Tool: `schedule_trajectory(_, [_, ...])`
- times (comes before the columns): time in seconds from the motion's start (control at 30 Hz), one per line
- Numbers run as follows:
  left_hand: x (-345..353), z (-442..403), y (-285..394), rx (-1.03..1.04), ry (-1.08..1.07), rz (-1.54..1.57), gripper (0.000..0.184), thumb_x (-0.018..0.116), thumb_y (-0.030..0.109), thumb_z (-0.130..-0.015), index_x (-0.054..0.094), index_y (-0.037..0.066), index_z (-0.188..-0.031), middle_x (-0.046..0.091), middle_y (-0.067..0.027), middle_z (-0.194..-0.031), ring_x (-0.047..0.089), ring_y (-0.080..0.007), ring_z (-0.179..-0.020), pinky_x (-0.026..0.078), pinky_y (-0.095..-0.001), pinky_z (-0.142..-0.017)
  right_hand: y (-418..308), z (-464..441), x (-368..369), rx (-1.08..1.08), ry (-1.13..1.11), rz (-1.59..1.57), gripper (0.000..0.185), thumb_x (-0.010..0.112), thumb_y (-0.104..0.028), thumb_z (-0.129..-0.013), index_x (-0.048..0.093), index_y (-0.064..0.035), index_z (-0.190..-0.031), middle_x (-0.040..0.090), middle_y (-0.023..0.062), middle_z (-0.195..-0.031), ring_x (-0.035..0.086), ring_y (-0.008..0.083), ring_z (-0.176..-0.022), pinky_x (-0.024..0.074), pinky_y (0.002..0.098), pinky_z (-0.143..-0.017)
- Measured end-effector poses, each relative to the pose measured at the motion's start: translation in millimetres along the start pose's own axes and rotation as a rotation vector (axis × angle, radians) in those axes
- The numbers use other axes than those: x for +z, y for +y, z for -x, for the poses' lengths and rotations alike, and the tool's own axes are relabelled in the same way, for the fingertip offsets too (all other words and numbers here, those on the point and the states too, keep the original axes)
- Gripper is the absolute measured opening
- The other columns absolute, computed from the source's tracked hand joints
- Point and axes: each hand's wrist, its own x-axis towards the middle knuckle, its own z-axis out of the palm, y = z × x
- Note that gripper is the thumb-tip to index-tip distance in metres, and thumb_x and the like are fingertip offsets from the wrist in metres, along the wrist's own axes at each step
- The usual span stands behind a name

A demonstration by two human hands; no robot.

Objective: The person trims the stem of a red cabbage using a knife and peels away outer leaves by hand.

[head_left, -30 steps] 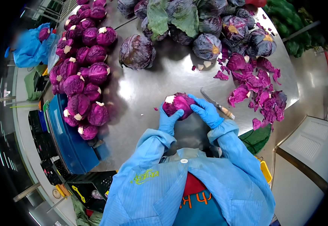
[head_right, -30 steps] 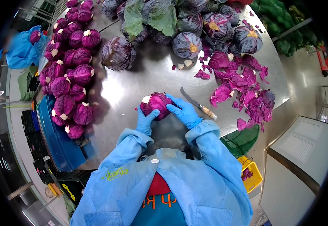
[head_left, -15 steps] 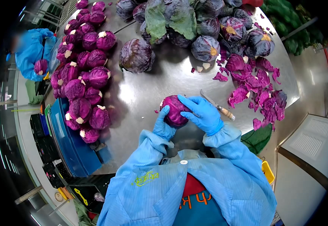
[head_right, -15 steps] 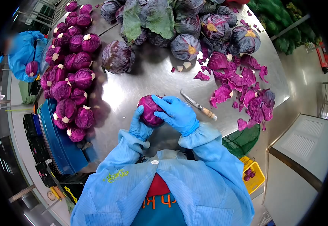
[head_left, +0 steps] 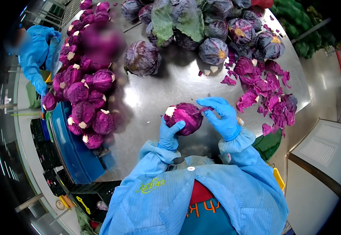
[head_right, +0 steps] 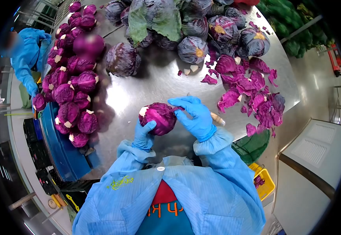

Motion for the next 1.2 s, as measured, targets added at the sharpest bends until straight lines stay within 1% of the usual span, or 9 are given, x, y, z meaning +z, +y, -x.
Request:
schedule_trajectory(0.13, [2, 2, 2, -0.046, -0.019, 0.014, 0.071, 0.083, 0.011, -0.067, 0.05, 0.003, -0.129, 0.061, -0.0101, -0.118, 0.06, -0.0234, -0.108, 0.051, -0.037, -0.095, -17, -7, 3, 0.006, -0.172, 0.019, 0.043, 0.072, -0.017, -0.083, 0.062, -0.0129, -0.125, 0.061, 0.0112, -0.119, 0.056, 0.0255, -0.107, 0.0466, 0.0337, -0.093])
schedule_trajectory(0.4, [-10, 0, -5, -0.017, -0.053, -0.092, 0.078, 0.085, 0.01, -0.064, 0.048, 0.003, -0.132, 0.06, -0.0102, -0.121, 0.059, -0.0239, -0.11, 0.05, -0.0384, -0.097, -4, -3, 6, -0.14, -0.214, 0.252, 0.028, 0.065, -0.017, -0.089, 0.067, -0.017, -0.117, 0.067, 0.005, -0.095, 0.063, 0.0238, -0.088, 0.0522, 0.0324, -0.077])
schedule_trajectory(0.57, [-29, -2, -2, 0.02, -0.109, -0.26, 0.085, 0.086, 0.013, -0.062, 0.044, 0.004, -0.135, 0.056, -0.0115, -0.128, 0.056, -0.0255, -0.117, 0.047, -0.0405, -0.101, -1, -19, -38, -0.056, 0.118, -0.102, 0.038, 0.067, -0.01, -0.087, 0.063, -0.0133, -0.124, 0.066, 0.0077, -0.096, 0.063, 0.0222, -0.085, 0.0517, 0.0333, -0.072])
schedule_trajectory(0.67, [-29, 10, 10, -0.18, -0.183, 0.081, 0.091, 0.085, 0.015, -0.062, 0.039, 0.004, -0.139, 0.052, -0.0126, -0.132, 0.053, -0.0272, -0.122, 0.045, -0.0426, -0.104, -21, -48, -63, -0.069, 0.405, 0.381, 0.059, 0.07, -0.004, -0.082, 0.05, -0.0094, -0.138, 0.058, 0.0144, -0.123, 0.055, 0.0263, -0.11, 0.0439, 0.0375, -0.096])
schedule_trajectory(0.73, [-31, 17, 12, -0.236, -0.28, 0.216, 0.1, 0.084, 0.016, -0.061, 0.031, 0.006, -0.145, 0.046, -0.0147, -0.139, 0.048, -0.0318, -0.128, 0.039, -0.0474, -0.109, 4, -45, -67, 0.021, 0.392, 0.607, 0.065, 0.07, -0.002, -0.081, 0.046, -0.0105, -0.141, 0.055, 0.0124, -0.13, 0.05, 0.0265, -0.118, 0.0391, 0.0365, -0.102])
schedule_trajectory(0.93, [-31, 15, 13, -0.263, -0.423, 0.332, 0.104, 0.084, 0.017, -0.061, 0.027, 0.008, -0.147, 0.042, -0.0172, -0.143, 0.045, -0.0349, -0.131, 0.038, -0.0503, -0.11, 9, -4, -18, 0.129, 0.114, -0.262, 0.037, 0.071, -0.003, -0.082, 0.065, -0.0082, -0.118, 0.066, 0.0081, -0.11, 0.063, 0.0187, -0.092, 0.0505, 0.0294, -0.082])
schedule_trajectory(1.03, [-19, 15, 22, -0.234, -0.424, 0.288, 0.105, 0.085, 0.017, -0.06, 0.027, 0.007, -0.147, 0.044, -0.0177, -0.141, 0.047, -0.0336, -0.129, 0.04, -0.0486, -0.109, -20, 1, -6, 0.044, -0.042, -0.193, 0.032, 0.076, -0.01, -0.079, 0.069, -0.0081, -0.11, 0.066, 0.0062, -0.101, 0.064, 0.0176, -0.085, 0.0522, 0.028, -0.076])
schedule_trajectory(1.17, [-23, 13, 17, -0.124, -0.262, 0.097, 0.105, 0.086, 0.013, -0.057, 0.03, 0.004, -0.145, 0.048, -0.0156, -0.137, 0.05, -0.0295, -0.125, 0.042, -0.0434, -0.107, -43, 10, 8, 0.048, -0.139, -0.012, 0.051, 0.081, -0.033, -0.074, 0.065, -0.0115, -0.117, 0.063, 0.0082, -0.101, 0.061, 0.0233, -0.091, 0.0513, 0.0339, -0.081])
schedule_trajectory(1.2, [-24, 12, 15, -0.076, -0.25, 0.037, 0.104, 0.086, 0.011, -0.057, 0.031, 0.004, -0.145, 0.048, -0.0152, -0.136, 0.05, -0.0288, -0.125, 0.042, -0.0429, -0.107, -45, 12, 13, 0.036, -0.119, 0.013, 0.052, 0.083, -0.03, -0.072, 0.065, -0.0107, -0.117, 0.063, 0.0081, -0.101, 0.061, 0.0224, -0.09, 0.0518, 0.0329, -0.079])
